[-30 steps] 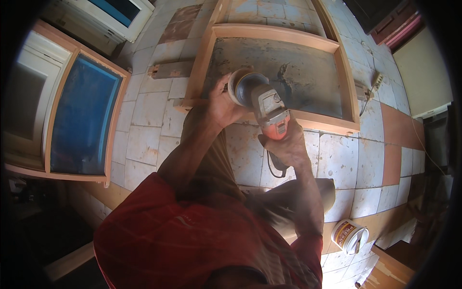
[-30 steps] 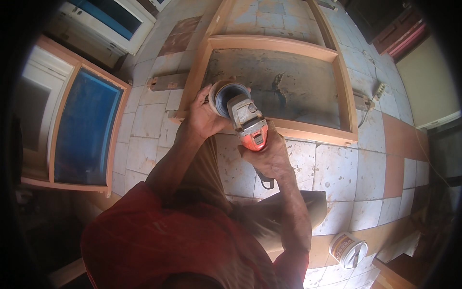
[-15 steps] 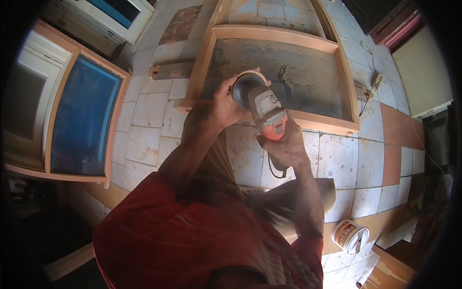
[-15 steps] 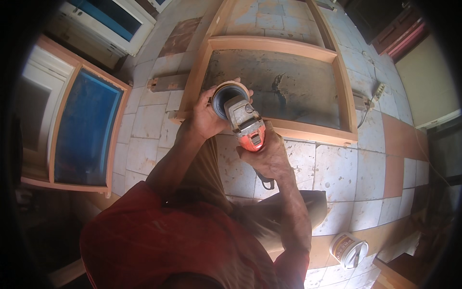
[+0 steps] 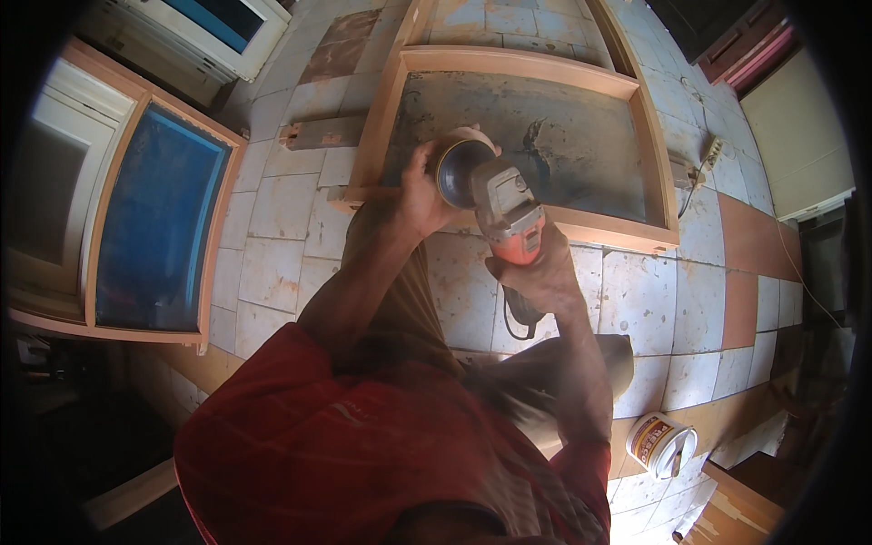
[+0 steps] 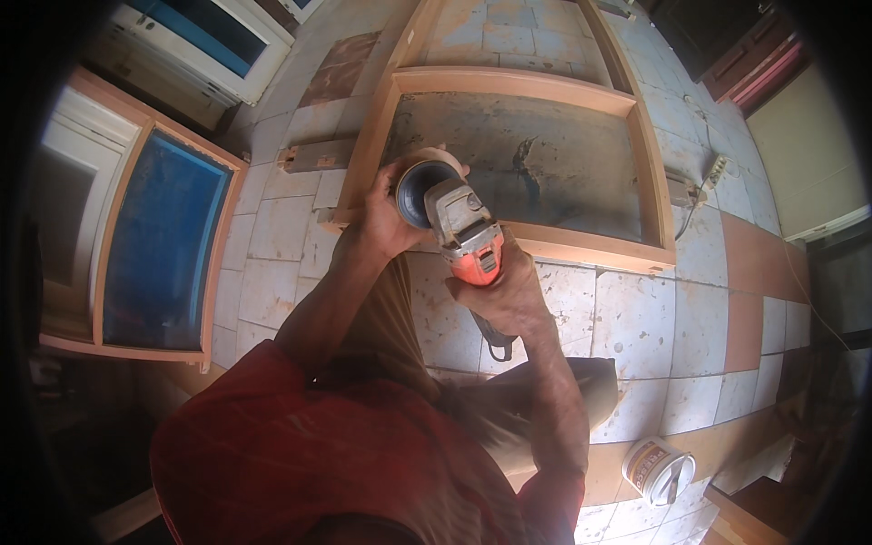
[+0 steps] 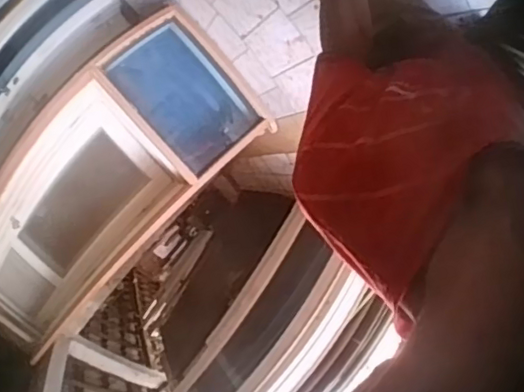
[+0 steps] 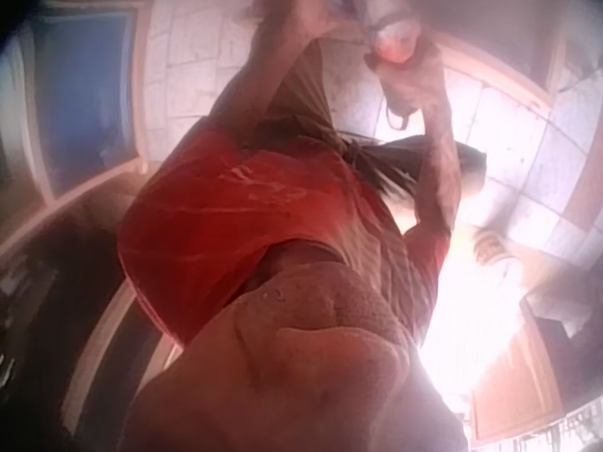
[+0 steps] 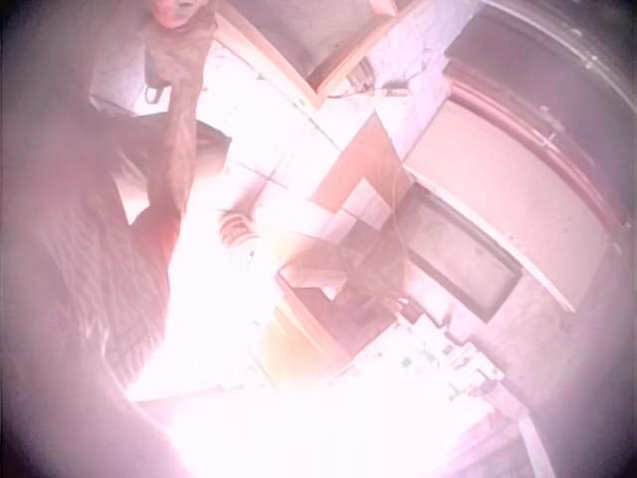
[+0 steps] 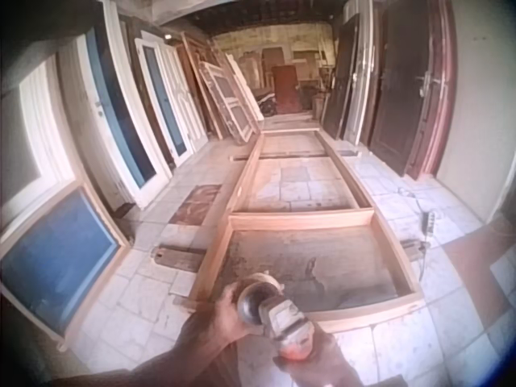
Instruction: The person sands the surfaces of several wooden frames using a handheld power sander, then replaces the sandpaper disk on the tool before lifting one of the frames.
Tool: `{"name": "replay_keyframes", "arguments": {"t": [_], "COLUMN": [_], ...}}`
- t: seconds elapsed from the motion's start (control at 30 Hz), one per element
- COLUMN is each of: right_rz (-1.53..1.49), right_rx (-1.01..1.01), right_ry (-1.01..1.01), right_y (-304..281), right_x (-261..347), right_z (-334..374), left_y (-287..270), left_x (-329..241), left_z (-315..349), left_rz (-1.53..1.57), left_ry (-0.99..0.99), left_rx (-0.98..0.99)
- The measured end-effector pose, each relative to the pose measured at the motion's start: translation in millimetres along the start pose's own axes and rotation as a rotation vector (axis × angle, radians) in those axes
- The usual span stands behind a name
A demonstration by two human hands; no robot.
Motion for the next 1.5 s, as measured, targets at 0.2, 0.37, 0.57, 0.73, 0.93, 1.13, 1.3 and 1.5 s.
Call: {"name": "replay_keyframes", "arguments": {"t": [0.2, 0.37, 0.57, 0.73, 0.93, 1.13, 1.3, 1.5], "right_rz": [0.119, 0.099, 0.114, 0.108, 0.112, 0.121, 0.177, 0.254], "right_rx": [-0.047, -0.046, -0.033, -0.030, -0.021, -0.012, -0.039, -0.040], "right_ry": [0.044, 0.044, 0.035, 0.019, -0.007, 0.025, -0.005, -0.046], "right_y": [0.7, 0.1, 0.7, -0.6, -0.8, -0.2, 2.1, 3.1], "right_x": [7.8, 7.6, 2.7, -1.6, -7.3, -5.8, 3.8, 2.1], "right_z": [-2.4, -2.3, -3.5, -4.3, -5.6, -5.1, -2.8, -4.0], "left_y": [-3.3, 2.7, 0.0, 1.7, 0.7, -1.6, -0.5, 7.1], "left_x": [1.1, 3.9, 10.0, 10.4, 11.7, 13.1, 13.1, 9.4], "left_z": [3.6, 5.1, 3.3, 3.1, 5.8, 6.2, 7.2, 11.4], "left_rz": [0.031, 0.040, 0.001, -0.024, -0.007, -0.009, 0.003, 0.053], "left_ry": [-0.048, -0.064, -0.042, -0.040, -0.047, -0.043, -0.041, -0.039], "left_rx": [-0.020, 0.011, -0.002, -0.019, -0.025, -0.020, -0.015, 0.018]}}
Point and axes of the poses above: each hand's wrist, its own z-axis away from the middle knuckle, its own y-axis out of the palm, x = y × z, the point moved 1 cm from there along -z, towards the middle knuckle, and after that the axes turned 12 degrees about -z, right-handed, at the moved point
